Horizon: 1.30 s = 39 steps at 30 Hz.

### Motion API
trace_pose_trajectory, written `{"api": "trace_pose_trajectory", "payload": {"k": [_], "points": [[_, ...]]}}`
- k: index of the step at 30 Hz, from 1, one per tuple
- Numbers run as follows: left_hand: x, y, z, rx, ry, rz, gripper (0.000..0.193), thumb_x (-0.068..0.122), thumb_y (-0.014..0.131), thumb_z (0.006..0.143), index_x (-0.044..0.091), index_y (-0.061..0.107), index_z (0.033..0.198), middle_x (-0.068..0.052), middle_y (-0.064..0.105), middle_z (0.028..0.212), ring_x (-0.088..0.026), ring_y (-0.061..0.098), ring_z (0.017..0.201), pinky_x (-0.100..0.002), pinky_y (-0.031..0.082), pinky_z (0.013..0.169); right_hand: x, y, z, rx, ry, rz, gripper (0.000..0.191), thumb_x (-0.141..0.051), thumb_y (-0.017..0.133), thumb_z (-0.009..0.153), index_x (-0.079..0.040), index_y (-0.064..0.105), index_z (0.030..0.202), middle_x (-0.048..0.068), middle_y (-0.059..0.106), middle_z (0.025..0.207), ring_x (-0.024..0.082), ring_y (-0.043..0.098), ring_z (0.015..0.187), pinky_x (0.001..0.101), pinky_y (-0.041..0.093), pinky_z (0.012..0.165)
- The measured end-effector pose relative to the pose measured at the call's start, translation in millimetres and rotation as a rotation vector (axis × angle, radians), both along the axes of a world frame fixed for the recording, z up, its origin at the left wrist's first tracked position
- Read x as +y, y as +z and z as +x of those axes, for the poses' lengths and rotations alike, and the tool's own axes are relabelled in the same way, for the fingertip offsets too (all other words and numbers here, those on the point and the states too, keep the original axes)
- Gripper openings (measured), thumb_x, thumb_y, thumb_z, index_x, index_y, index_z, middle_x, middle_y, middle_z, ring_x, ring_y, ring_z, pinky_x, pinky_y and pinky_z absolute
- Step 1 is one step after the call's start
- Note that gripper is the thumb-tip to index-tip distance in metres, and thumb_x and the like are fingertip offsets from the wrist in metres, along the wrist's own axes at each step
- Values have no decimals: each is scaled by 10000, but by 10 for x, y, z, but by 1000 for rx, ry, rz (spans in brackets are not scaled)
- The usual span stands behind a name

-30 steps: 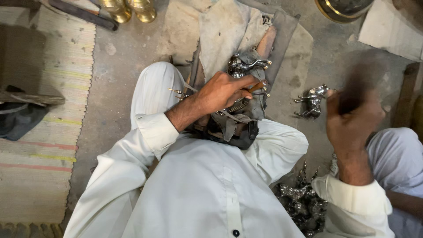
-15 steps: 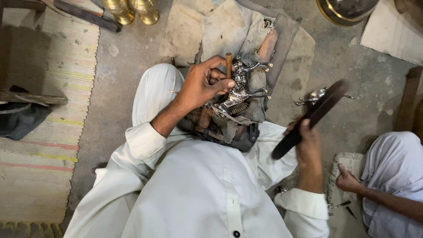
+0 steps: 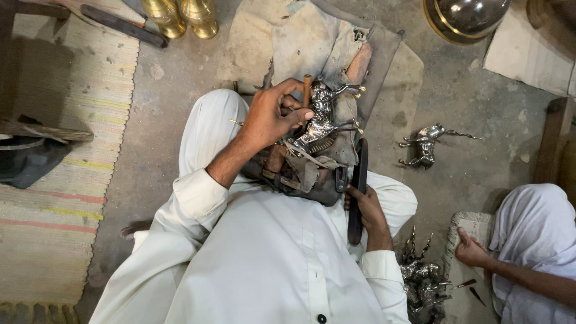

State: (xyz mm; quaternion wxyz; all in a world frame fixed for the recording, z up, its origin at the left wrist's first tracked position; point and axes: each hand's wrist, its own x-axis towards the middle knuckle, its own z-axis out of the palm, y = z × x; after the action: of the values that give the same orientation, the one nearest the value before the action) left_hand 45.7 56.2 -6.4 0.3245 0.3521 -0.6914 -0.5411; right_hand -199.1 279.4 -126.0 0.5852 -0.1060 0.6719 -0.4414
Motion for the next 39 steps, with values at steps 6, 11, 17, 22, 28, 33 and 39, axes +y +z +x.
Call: {"api": "trace_pose_trajectory", "payload": {"k": [6,11,17,22,28,33,39], "points": [[-78,-7,-20,59,-42,93,388,73,790,914,8,620,1256,-72,786,857,-52,716,745,-245,616,621,10,39,-20,-99,-79,7,265,-156,672,927,-31,615,1154,31,590,740,157,586,647,321,524,589],[-172,42,-206,49,-149,80,377,64,791,894,2,628,1229,-75,781,886,-72,727,768,-264,638,623,91,25,-187,-193,-34,-75,368,-216,650,977,-39,619,1298,13,526,729,132,538,648,290,494,602],[-254,104,-434,-69,-286,-164,390,103,852,840,29,672,1178,-124,802,874,-161,785,759,-341,582,684,68,100,-456,-37,38,-149,421,-135,700,924,-5,619,1317,27,623,824,145,616,750,306,528,684],[-225,96,-460,-109,-302,-214,404,105,865,811,42,685,1168,-139,792,877,-227,795,777,-357,574,690,-115,447,-668,185,205,-184,414,-102,722,889,-52,617,1286,68,734,914,156,711,847,296,555,760],[-163,52,-463,-86,-249,-287,415,121,867,814,37,688,1179,-160,780,924,-259,793,860,-373,601,735,-510,840,-739,630,354,-327,404,-76,779,891,-47,636,1268,27,673,930,100,637,782,285,534,708],[-165,48,-458,-111,-252,-309,405,123,856,829,31,680,1182,-171,776,928,-290,788,888,-387,600,748,-835,1294,-665,918,346,-461,319,-131,773,982,-59,642,1265,33,671,915,102,621,761,302,508,666],[-137,55,-462,-91,-247,-311,373,109,831,838,39,680,1173,-168,778,931,-296,793,892,-389,602,735,-980,1911,-759,1532,723,-219,361,-229,802,907,-167,688,1244,142,729,822,338,714,751,469,532,713]]}}
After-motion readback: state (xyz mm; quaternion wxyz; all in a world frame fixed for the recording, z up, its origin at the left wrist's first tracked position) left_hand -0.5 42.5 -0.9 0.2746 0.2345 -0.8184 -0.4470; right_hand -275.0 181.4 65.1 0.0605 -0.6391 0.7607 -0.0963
